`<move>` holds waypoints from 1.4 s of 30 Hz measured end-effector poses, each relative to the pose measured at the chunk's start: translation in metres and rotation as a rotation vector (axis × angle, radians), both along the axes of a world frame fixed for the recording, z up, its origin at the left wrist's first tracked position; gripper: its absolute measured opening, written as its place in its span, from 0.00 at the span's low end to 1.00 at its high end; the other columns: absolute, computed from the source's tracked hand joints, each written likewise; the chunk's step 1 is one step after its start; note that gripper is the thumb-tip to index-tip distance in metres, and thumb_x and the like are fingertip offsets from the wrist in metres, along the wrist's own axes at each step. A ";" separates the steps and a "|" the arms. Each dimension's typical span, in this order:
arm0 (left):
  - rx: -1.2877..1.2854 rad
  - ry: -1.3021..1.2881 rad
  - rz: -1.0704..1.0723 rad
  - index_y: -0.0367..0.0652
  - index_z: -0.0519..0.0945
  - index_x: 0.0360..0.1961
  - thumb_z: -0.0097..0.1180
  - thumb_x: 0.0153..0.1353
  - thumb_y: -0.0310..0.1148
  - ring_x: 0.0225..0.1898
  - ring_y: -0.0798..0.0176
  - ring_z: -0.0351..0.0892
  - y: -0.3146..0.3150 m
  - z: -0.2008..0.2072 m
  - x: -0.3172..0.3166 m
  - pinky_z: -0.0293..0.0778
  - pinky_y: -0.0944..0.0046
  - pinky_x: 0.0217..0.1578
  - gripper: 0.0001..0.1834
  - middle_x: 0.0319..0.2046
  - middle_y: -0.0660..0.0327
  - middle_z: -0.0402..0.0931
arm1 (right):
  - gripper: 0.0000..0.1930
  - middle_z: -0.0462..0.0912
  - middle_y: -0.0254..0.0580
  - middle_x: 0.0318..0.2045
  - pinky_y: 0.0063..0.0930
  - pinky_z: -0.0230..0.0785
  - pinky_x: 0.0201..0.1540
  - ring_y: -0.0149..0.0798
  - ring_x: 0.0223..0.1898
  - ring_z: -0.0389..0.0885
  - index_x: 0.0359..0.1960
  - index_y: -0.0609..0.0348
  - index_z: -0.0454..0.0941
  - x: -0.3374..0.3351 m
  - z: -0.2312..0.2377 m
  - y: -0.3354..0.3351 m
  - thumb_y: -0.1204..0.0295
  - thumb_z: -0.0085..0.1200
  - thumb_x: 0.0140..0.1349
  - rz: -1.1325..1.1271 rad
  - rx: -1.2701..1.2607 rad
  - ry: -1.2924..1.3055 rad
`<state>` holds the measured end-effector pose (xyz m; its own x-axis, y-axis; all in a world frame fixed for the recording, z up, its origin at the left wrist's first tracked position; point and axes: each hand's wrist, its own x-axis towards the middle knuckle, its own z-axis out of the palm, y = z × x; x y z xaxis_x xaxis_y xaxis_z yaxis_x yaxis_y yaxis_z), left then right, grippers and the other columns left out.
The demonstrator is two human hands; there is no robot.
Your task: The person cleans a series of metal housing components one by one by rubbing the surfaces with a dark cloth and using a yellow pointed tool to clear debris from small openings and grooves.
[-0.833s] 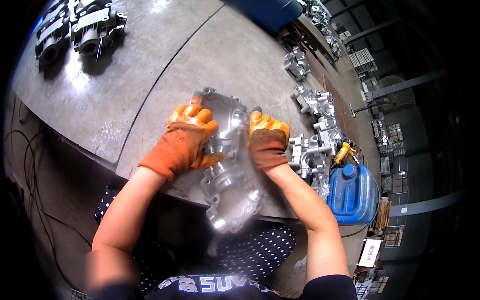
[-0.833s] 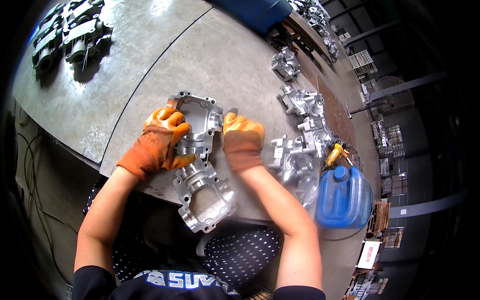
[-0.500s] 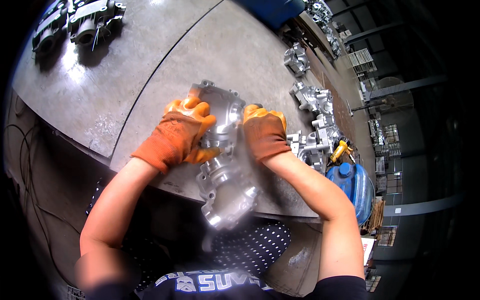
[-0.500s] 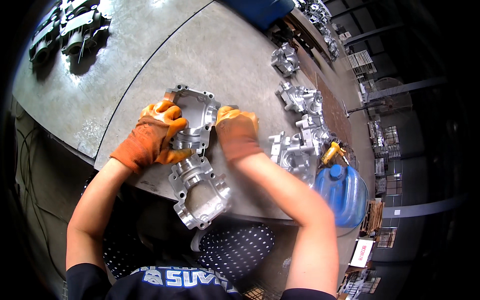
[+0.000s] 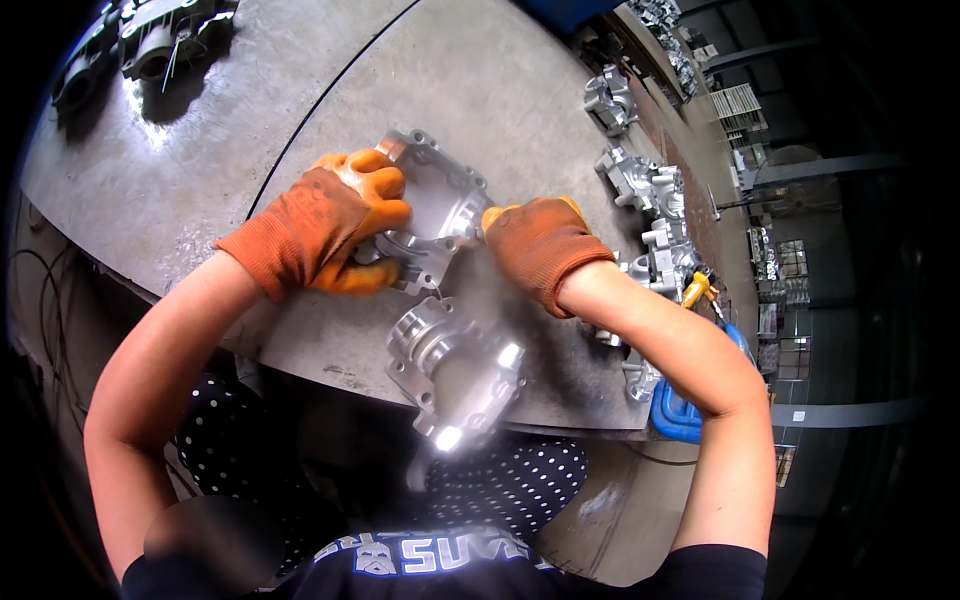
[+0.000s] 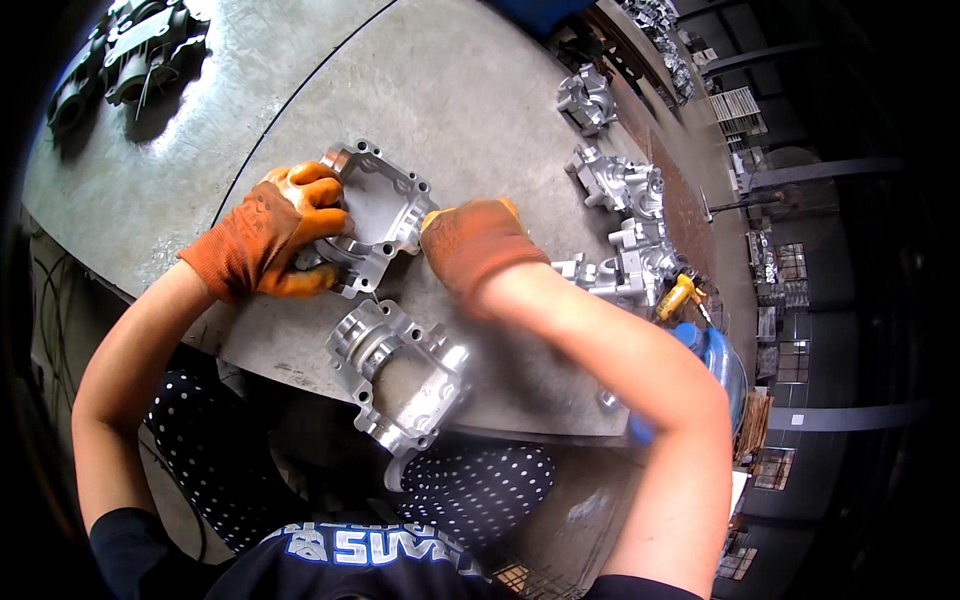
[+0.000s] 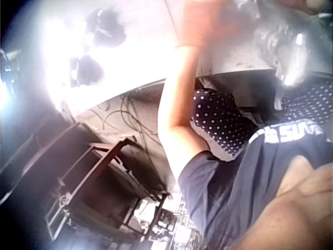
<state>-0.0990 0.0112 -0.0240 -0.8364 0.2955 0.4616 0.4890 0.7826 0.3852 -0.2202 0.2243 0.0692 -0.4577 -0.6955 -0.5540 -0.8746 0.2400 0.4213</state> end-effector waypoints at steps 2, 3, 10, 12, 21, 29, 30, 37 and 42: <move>-0.049 -0.024 -0.024 0.46 0.82 0.34 0.68 0.46 0.49 0.50 0.50 0.75 -0.004 0.003 -0.002 0.73 0.51 0.46 0.20 0.39 0.56 0.74 | 0.06 0.87 0.54 0.31 0.45 0.79 0.36 0.54 0.36 0.89 0.36 0.61 0.80 -0.001 0.008 -0.003 0.75 0.54 0.59 0.048 0.050 -0.072; -0.066 -0.033 -0.035 0.46 0.82 0.34 0.68 0.46 0.49 0.50 0.50 0.75 -0.006 0.003 -0.002 0.73 0.52 0.46 0.20 0.39 0.57 0.74 | 0.06 0.87 0.55 0.32 0.45 0.79 0.36 0.55 0.36 0.88 0.37 0.61 0.80 -0.002 0.013 -0.007 0.75 0.54 0.59 0.047 0.095 -0.101; -0.098 -0.143 -0.130 0.48 0.85 0.43 0.68 0.43 0.47 0.56 0.45 0.72 -0.014 0.003 -0.009 0.71 0.49 0.51 0.25 0.46 0.54 0.74 | 0.12 0.86 0.57 0.38 0.49 0.76 0.45 0.59 0.41 0.85 0.42 0.61 0.80 -0.024 0.006 -0.009 0.72 0.57 0.56 -0.060 0.175 -0.358; -0.101 -0.145 -0.141 0.47 0.85 0.43 0.68 0.42 0.47 0.56 0.45 0.72 -0.015 0.003 -0.010 0.70 0.48 0.52 0.26 0.46 0.54 0.75 | 0.14 0.86 0.56 0.38 0.48 0.76 0.46 0.59 0.43 0.85 0.44 0.59 0.81 -0.028 0.009 -0.014 0.69 0.58 0.57 -0.061 0.163 -0.456; -0.101 -0.151 -0.168 0.47 0.85 0.44 0.69 0.40 0.46 0.58 0.45 0.72 -0.018 0.007 -0.011 0.69 0.46 0.54 0.28 0.48 0.54 0.75 | 0.16 0.84 0.43 0.33 0.34 0.76 0.39 0.37 0.33 0.83 0.49 0.58 0.78 -0.049 0.007 -0.016 0.67 0.59 0.61 -0.418 0.244 -0.780; -0.052 -0.136 -0.179 0.46 0.85 0.44 0.69 0.42 0.46 0.56 0.44 0.72 -0.017 0.007 -0.016 0.70 0.46 0.54 0.26 0.47 0.54 0.76 | 0.06 0.79 0.33 0.20 0.24 0.69 0.23 0.27 0.20 0.76 0.39 0.59 0.78 -0.065 -0.003 0.014 0.72 0.55 0.63 -0.589 -0.021 -1.197; -0.034 -0.139 -0.157 0.46 0.85 0.43 0.69 0.43 0.45 0.56 0.44 0.72 -0.017 0.008 -0.018 0.70 0.46 0.54 0.25 0.46 0.53 0.76 | 0.06 0.78 0.33 0.20 0.23 0.68 0.22 0.26 0.20 0.75 0.39 0.58 0.79 -0.065 -0.005 0.020 0.72 0.55 0.63 -0.643 -0.078 -1.248; -0.131 -0.100 0.112 0.45 0.82 0.46 0.68 0.49 0.49 0.52 0.42 0.75 0.003 0.006 -0.008 0.74 0.48 0.50 0.26 0.42 0.53 0.76 | 0.20 0.86 0.43 0.29 0.38 0.72 0.34 0.44 0.31 0.86 0.45 0.58 0.81 0.077 0.041 0.072 0.56 0.63 0.58 0.026 -0.370 -0.693; -0.199 0.057 0.310 0.49 0.74 0.64 0.69 0.50 0.56 0.61 0.40 0.73 0.019 -0.001 0.007 0.67 0.48 0.65 0.42 0.56 0.51 0.76 | 0.17 0.85 0.38 0.24 0.39 0.69 0.29 0.42 0.25 0.84 0.47 0.57 0.81 0.120 0.000 0.106 0.63 0.56 0.60 0.154 -0.348 -0.213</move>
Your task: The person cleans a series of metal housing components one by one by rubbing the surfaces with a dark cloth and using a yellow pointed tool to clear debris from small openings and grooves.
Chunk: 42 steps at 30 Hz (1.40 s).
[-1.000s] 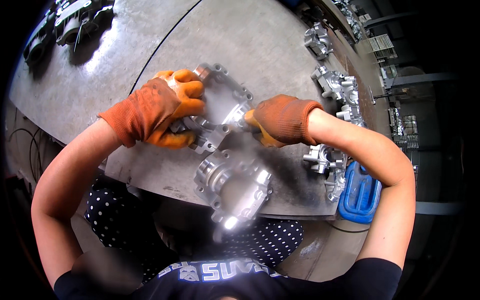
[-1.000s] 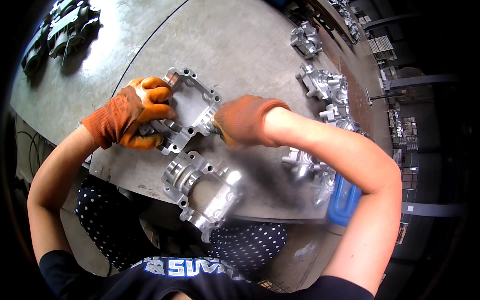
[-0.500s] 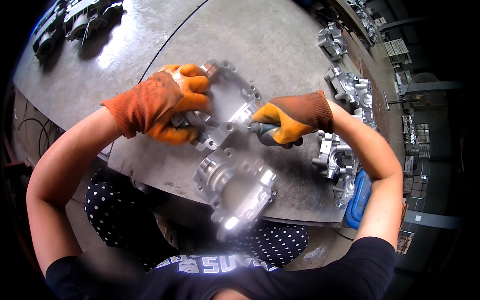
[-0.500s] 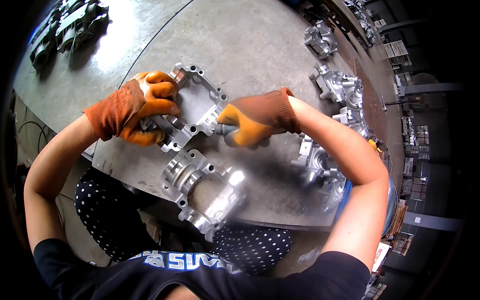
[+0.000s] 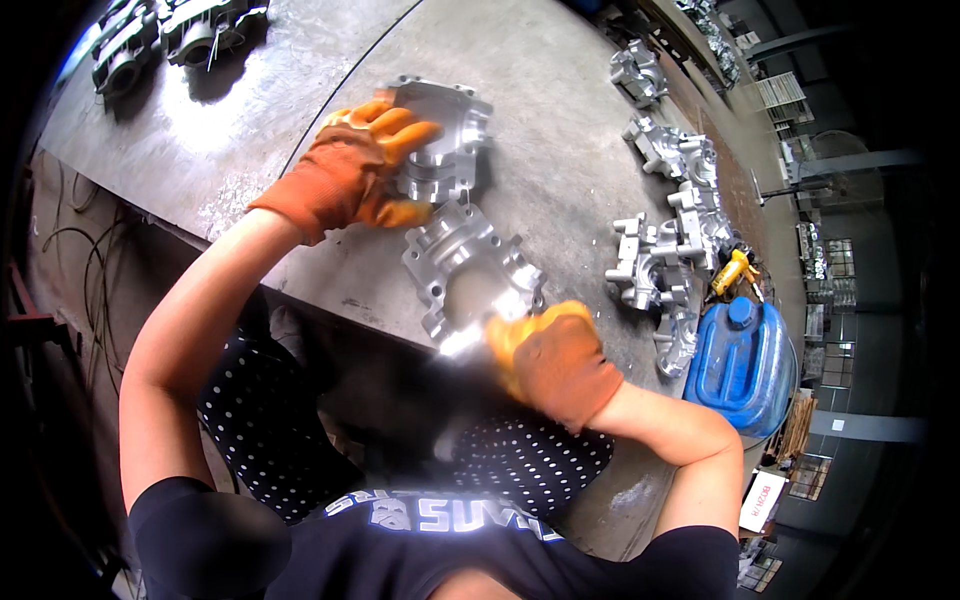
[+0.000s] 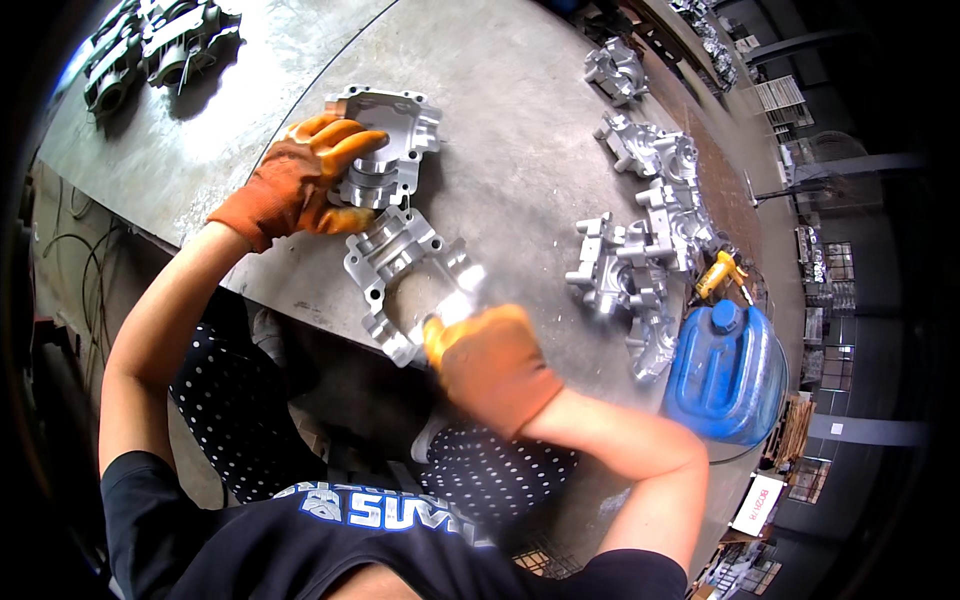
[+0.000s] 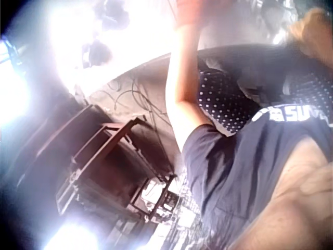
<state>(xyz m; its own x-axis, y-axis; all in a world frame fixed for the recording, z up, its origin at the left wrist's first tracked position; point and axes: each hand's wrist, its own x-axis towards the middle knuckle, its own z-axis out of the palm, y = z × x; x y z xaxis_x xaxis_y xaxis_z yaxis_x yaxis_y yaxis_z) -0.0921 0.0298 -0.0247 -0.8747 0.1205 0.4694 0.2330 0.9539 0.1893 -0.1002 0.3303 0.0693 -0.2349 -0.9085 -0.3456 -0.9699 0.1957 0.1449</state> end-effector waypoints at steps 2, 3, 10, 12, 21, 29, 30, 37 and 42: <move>0.034 -0.073 0.024 0.51 0.67 0.71 0.71 0.48 0.56 0.64 0.40 0.71 -0.007 0.006 0.021 0.63 0.47 0.68 0.50 0.62 0.52 0.74 | 0.17 0.85 0.43 0.28 0.42 0.69 0.38 0.44 0.34 0.86 0.44 0.54 0.78 -0.026 -0.007 0.003 0.59 0.59 0.57 -0.156 0.102 0.215; 0.048 -0.094 0.039 0.51 0.67 0.72 0.72 0.48 0.55 0.65 0.40 0.71 -0.007 0.007 0.032 0.63 0.46 0.68 0.50 0.63 0.52 0.74 | 0.15 0.86 0.42 0.29 0.41 0.70 0.39 0.44 0.34 0.86 0.45 0.52 0.79 -0.041 -0.010 0.003 0.60 0.58 0.58 -0.237 0.154 0.266; -0.032 -0.100 0.129 0.49 0.78 0.56 0.69 0.53 0.47 0.44 0.56 0.81 0.062 0.005 0.068 0.68 0.52 0.57 0.30 0.37 0.63 0.78 | 0.15 0.88 0.40 0.32 0.42 0.75 0.36 0.47 0.34 0.88 0.48 0.42 0.80 -0.113 -0.008 0.004 0.60 0.58 0.59 -0.441 0.036 0.676; 0.043 -0.054 0.126 0.48 0.79 0.49 0.67 0.54 0.46 0.43 0.56 0.81 0.071 0.006 0.077 0.69 0.52 0.57 0.24 0.36 0.63 0.79 | 0.14 0.88 0.39 0.32 0.42 0.76 0.34 0.47 0.32 0.89 0.51 0.45 0.79 -0.098 0.010 -0.010 0.63 0.55 0.64 -0.502 0.060 0.793; 0.041 -0.129 0.031 0.48 0.78 0.42 0.69 0.50 0.47 0.41 0.54 0.81 0.061 0.008 0.094 0.71 0.52 0.54 0.22 0.33 0.61 0.79 | 0.19 0.85 0.60 0.37 0.53 0.76 0.43 0.61 0.40 0.85 0.46 0.60 0.78 0.001 -0.031 -0.009 0.61 0.61 0.58 -0.516 -0.434 0.030; 0.183 -0.162 0.049 0.44 0.80 0.51 0.64 0.56 0.52 0.40 0.54 0.81 0.069 0.014 0.105 0.71 0.53 0.48 0.28 0.34 0.61 0.81 | 0.10 0.83 0.38 0.24 0.40 0.72 0.28 0.44 0.24 0.84 0.34 0.52 0.75 0.032 -0.051 -0.053 0.63 0.61 0.57 -0.423 -0.261 0.516; 0.178 -0.149 0.064 0.43 0.80 0.54 0.63 0.57 0.52 0.40 0.54 0.81 0.070 0.014 0.104 0.71 0.54 0.48 0.29 0.34 0.61 0.81 | 0.09 0.83 0.37 0.24 0.39 0.72 0.29 0.43 0.24 0.84 0.34 0.52 0.75 0.033 -0.053 -0.054 0.63 0.60 0.58 -0.414 -0.254 0.564; 0.125 -0.178 0.053 0.39 0.80 0.56 0.60 0.60 0.54 0.39 0.57 0.82 0.074 0.010 0.103 0.71 0.55 0.47 0.32 0.33 0.61 0.82 | 0.06 0.82 0.36 0.22 0.40 0.72 0.28 0.42 0.23 0.84 0.32 0.51 0.75 0.043 -0.052 -0.062 0.66 0.57 0.58 -0.557 -0.180 0.617; 0.169 -0.217 0.047 0.40 0.82 0.50 0.60 0.60 0.53 0.38 0.56 0.82 0.075 0.013 0.102 0.71 0.54 0.48 0.28 0.31 0.59 0.83 | 0.06 0.82 0.35 0.22 0.39 0.72 0.29 0.42 0.23 0.84 0.32 0.51 0.75 0.043 -0.057 -0.061 0.66 0.57 0.58 -0.557 -0.161 0.612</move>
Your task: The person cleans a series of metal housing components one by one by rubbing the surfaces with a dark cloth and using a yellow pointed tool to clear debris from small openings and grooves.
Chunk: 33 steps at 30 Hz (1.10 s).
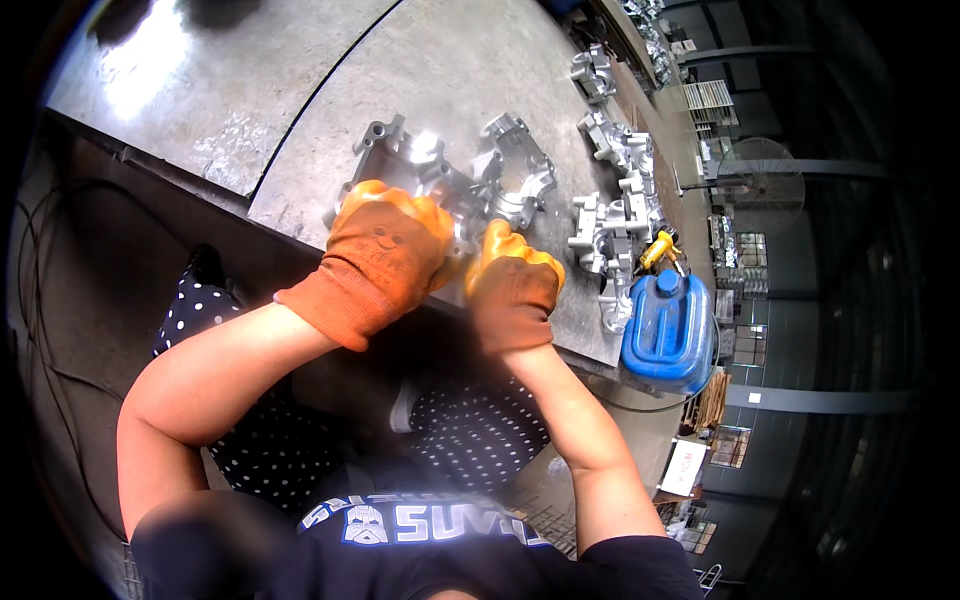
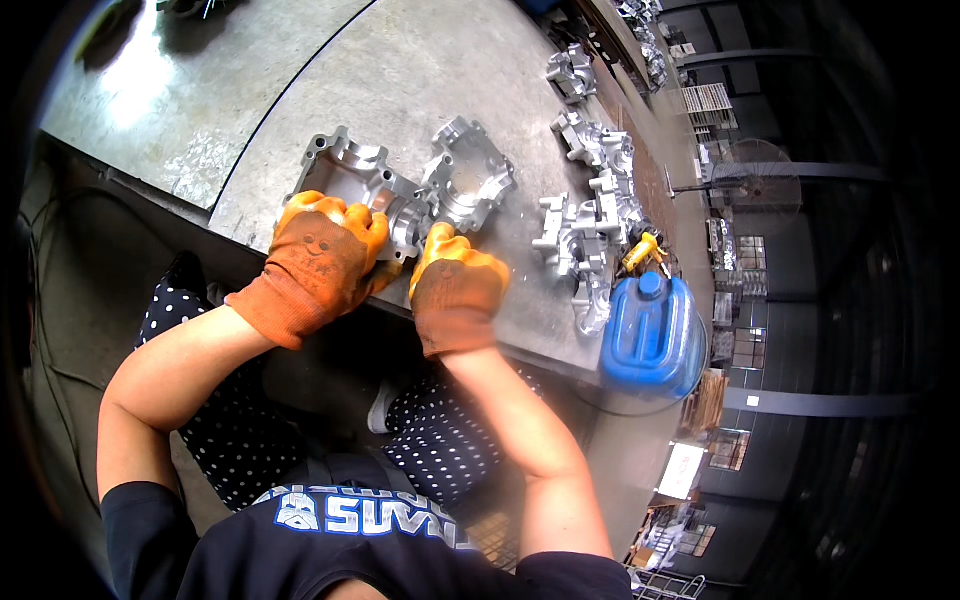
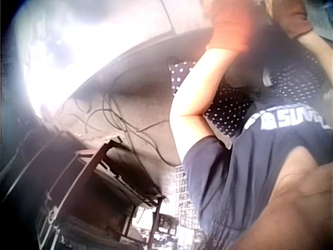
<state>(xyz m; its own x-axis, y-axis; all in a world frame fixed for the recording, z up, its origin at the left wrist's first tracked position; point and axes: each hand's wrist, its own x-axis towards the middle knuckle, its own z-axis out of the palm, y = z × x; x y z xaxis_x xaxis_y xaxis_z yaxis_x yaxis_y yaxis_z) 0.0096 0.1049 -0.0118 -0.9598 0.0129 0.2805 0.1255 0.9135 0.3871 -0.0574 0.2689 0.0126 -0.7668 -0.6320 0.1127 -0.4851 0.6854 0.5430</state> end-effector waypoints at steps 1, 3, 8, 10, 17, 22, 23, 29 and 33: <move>0.004 0.009 -0.001 0.40 0.82 0.49 0.60 0.60 0.53 0.38 0.55 0.82 0.000 -0.001 0.000 0.71 0.54 0.48 0.28 0.32 0.59 0.83 | 0.05 0.82 0.36 0.22 0.39 0.72 0.29 0.42 0.23 0.84 0.32 0.51 0.75 0.000 -0.001 0.000 0.66 0.57 0.58 0.006 -0.003 -0.002; 0.009 0.027 -0.005 0.40 0.82 0.47 0.60 0.60 0.53 0.38 0.55 0.82 0.000 -0.002 0.000 0.71 0.54 0.48 0.26 0.32 0.58 0.83 | 0.05 0.82 0.36 0.21 0.38 0.72 0.29 0.42 0.23 0.84 0.32 0.51 0.75 0.000 -0.002 -0.001 0.67 0.57 0.58 0.017 -0.011 -0.006; 0.014 0.062 -0.001 0.41 0.82 0.46 0.61 0.60 0.53 0.38 0.55 0.82 0.001 -0.005 0.000 0.71 0.54 0.47 0.26 0.31 0.58 0.83 | 0.05 0.81 0.37 0.21 0.38 0.72 0.29 0.42 0.23 0.85 0.32 0.51 0.76 -0.005 -0.003 -0.001 0.67 0.56 0.58 -0.030 -0.032 -0.022; 0.024 0.116 0.010 0.43 0.83 0.40 0.62 0.57 0.51 0.36 0.55 0.82 0.001 -0.009 -0.001 0.71 0.54 0.45 0.21 0.30 0.59 0.82 | 0.05 0.81 0.37 0.21 0.38 0.72 0.29 0.42 0.23 0.85 0.32 0.51 0.76 -0.006 -0.001 -0.002 0.67 0.56 0.58 -0.041 -0.026 -0.019; 0.014 0.110 0.004 0.44 0.83 0.39 0.63 0.56 0.50 0.35 0.55 0.82 0.001 -0.008 -0.001 0.71 0.53 0.45 0.21 0.30 0.59 0.82 | 0.06 0.82 0.35 0.22 0.38 0.72 0.29 0.42 0.23 0.85 0.33 0.50 0.76 -0.004 -0.004 -0.004 0.65 0.57 0.58 -0.099 0.005 0.031; 0.021 0.081 -0.006 0.42 0.82 0.42 0.63 0.58 0.52 0.36 0.54 0.82 0.001 -0.009 -0.001 0.71 0.52 0.46 0.24 0.31 0.58 0.82 | 0.07 0.82 0.35 0.23 0.39 0.73 0.29 0.43 0.25 0.85 0.34 0.49 0.76 -0.007 -0.008 0.005 0.64 0.57 0.58 -0.057 -0.101 -0.003; 0.024 0.088 -0.006 0.42 0.82 0.42 0.63 0.58 0.52 0.36 0.54 0.82 0.001 -0.009 -0.001 0.71 0.52 0.46 0.23 0.31 0.58 0.82 | 0.07 0.83 0.35 0.23 0.40 0.73 0.30 0.43 0.25 0.85 0.34 0.49 0.76 -0.008 -0.009 0.005 0.64 0.57 0.58 -0.064 -0.105 -0.007; 0.002 0.100 -0.001 0.41 0.83 0.45 0.62 0.58 0.53 0.37 0.55 0.82 0.002 -0.010 -0.001 0.71 0.52 0.47 0.25 0.32 0.58 0.82 | 0.08 0.83 0.35 0.23 0.40 0.73 0.30 0.43 0.25 0.85 0.36 0.50 0.76 -0.009 -0.008 0.004 0.63 0.56 0.59 -0.115 -0.038 -0.038; 0.006 -0.010 -0.009 0.40 0.83 0.48 0.62 0.58 0.53 0.37 0.56 0.82 0.000 -0.001 0.000 0.71 0.53 0.48 0.27 0.33 0.60 0.82 | 0.08 0.83 0.34 0.23 0.39 0.73 0.30 0.41 0.25 0.86 0.37 0.51 0.76 -0.004 -0.003 -0.004 0.64 0.56 0.60 -0.118 0.169 0.012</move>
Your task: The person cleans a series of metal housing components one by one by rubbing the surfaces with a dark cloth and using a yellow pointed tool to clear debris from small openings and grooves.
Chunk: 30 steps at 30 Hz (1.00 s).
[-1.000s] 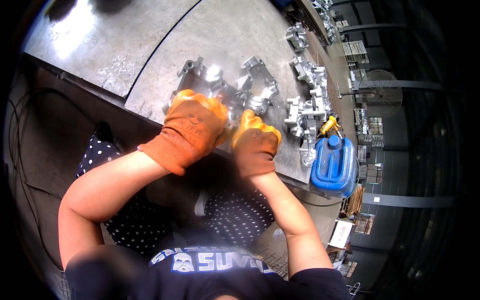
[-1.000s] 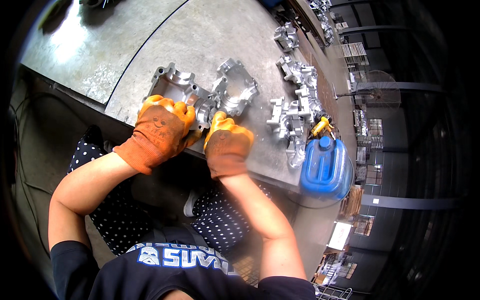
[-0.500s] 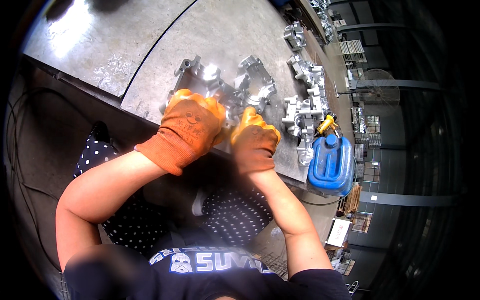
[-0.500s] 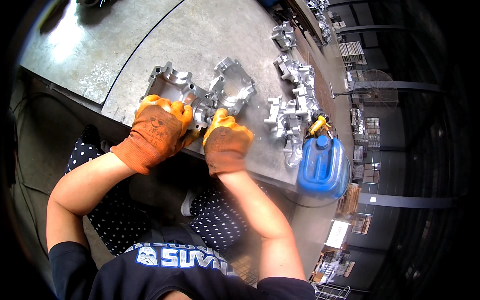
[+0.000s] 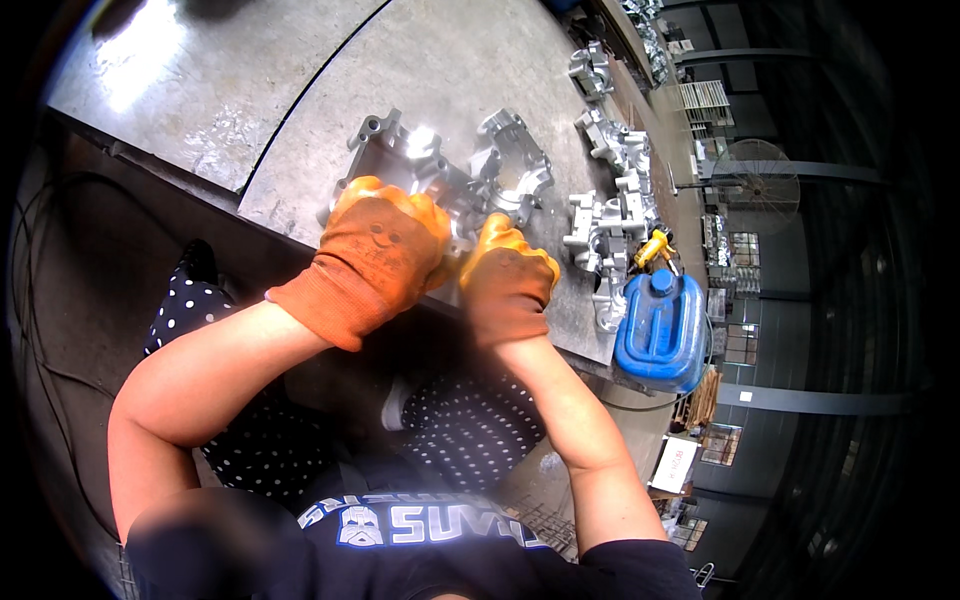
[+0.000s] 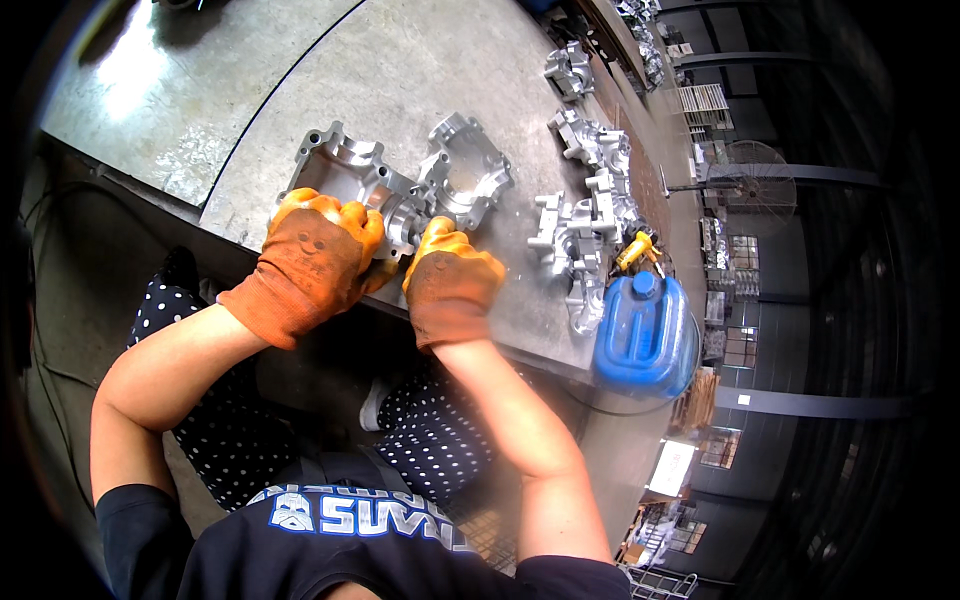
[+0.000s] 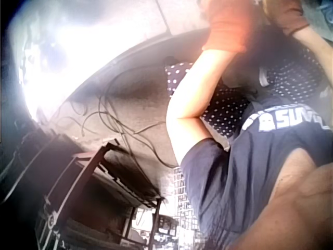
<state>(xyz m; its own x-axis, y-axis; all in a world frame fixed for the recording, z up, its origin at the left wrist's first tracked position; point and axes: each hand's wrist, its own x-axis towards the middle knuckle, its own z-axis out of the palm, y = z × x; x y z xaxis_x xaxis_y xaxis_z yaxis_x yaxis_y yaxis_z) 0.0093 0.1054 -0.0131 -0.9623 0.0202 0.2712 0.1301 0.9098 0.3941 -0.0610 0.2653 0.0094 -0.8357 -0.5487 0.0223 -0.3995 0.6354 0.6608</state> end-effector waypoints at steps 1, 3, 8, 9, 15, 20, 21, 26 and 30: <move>0.004 -0.002 -0.007 0.41 0.83 0.47 0.62 0.58 0.53 0.37 0.56 0.82 -0.001 0.000 0.000 0.71 0.53 0.48 0.26 0.33 0.60 0.82 | 0.08 0.83 0.34 0.24 0.39 0.73 0.30 0.41 0.25 0.86 0.37 0.52 0.76 0.000 0.001 0.000 0.64 0.57 0.60 0.024 0.010 0.012; 0.013 -0.010 -0.027 0.43 0.84 0.45 0.61 0.58 0.53 0.37 0.56 0.82 -0.001 -0.001 0.000 0.71 0.53 0.47 0.25 0.33 0.61 0.82 | 0.08 0.83 0.33 0.24 0.38 0.72 0.30 0.40 0.26 0.86 0.37 0.52 0.76 0.002 0.002 -0.001 0.65 0.57 0.60 0.067 0.034 0.030; -0.069 0.057 -0.021 0.47 0.84 0.38 0.61 0.56 0.52 0.37 0.56 0.81 0.004 -0.008 -0.007 0.71 0.53 0.47 0.20 0.31 0.62 0.81 | 0.10 0.87 0.38 0.28 0.38 0.72 0.35 0.41 0.30 0.88 0.42 0.56 0.80 0.000 0.013 -0.011 0.68 0.53 0.63 0.046 0.126 -0.048; -0.071 0.036 -0.024 0.48 0.84 0.36 0.62 0.56 0.52 0.37 0.56 0.81 0.004 -0.006 -0.008 0.71 0.53 0.47 0.19 0.31 0.62 0.80 | 0.09 0.88 0.38 0.29 0.38 0.72 0.35 0.41 0.31 0.88 0.42 0.55 0.81 0.000 0.012 -0.011 0.68 0.53 0.63 0.047 0.130 -0.058; -0.031 0.059 -0.053 0.47 0.84 0.36 0.63 0.54 0.51 0.38 0.54 0.81 -0.003 -0.002 -0.010 0.71 0.53 0.49 0.19 0.31 0.62 0.80 | 0.10 0.84 0.37 0.25 0.39 0.72 0.28 0.42 0.30 0.87 0.39 0.57 0.79 -0.006 0.015 -0.010 0.72 0.59 0.55 0.148 0.116 -0.200; -0.090 0.056 -0.065 0.47 0.83 0.37 0.66 0.52 0.52 0.39 0.55 0.81 -0.014 -0.001 -0.011 0.71 0.53 0.50 0.21 0.32 0.62 0.79 | 0.09 0.89 0.48 0.31 0.41 0.77 0.33 0.46 0.36 0.90 0.41 0.59 0.79 -0.012 0.037 -0.021 0.73 0.57 0.59 0.112 0.163 -0.422; -0.095 0.041 -0.093 0.47 0.83 0.37 0.66 0.52 0.52 0.39 0.55 0.80 -0.019 0.001 -0.011 0.71 0.53 0.50 0.22 0.32 0.62 0.79 | 0.09 0.88 0.48 0.31 0.41 0.77 0.33 0.47 0.35 0.90 0.41 0.59 0.79 -0.014 0.043 -0.024 0.74 0.56 0.58 0.136 0.194 -0.469; -0.198 0.012 -0.202 0.49 0.83 0.39 0.69 0.49 0.53 0.39 0.55 0.80 -0.044 0.007 -0.016 0.71 0.54 0.50 0.23 0.32 0.62 0.78 | 0.09 0.87 0.54 0.30 0.45 0.79 0.34 0.54 0.34 0.89 0.38 0.62 0.79 -0.035 0.055 -0.027 0.74 0.56 0.56 0.220 0.282 -0.718; -0.135 0.064 -0.287 0.52 0.84 0.40 0.71 0.49 0.53 0.39 0.56 0.80 -0.064 0.000 -0.022 0.71 0.55 0.49 0.22 0.32 0.62 0.77 | 0.09 0.87 0.56 0.34 0.45 0.79 0.40 0.55 0.38 0.88 0.39 0.62 0.82 -0.045 0.055 -0.031 0.72 0.55 0.60 0.194 0.233 -0.865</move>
<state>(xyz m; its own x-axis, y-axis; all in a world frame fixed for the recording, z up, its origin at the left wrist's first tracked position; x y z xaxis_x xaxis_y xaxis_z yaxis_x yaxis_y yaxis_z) -0.0126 0.0414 -0.0132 -0.8932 0.3278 0.3078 0.4094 0.8760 0.2550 -0.1064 0.2339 0.0646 -0.4022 -0.5934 -0.6973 -0.9005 0.3940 0.1841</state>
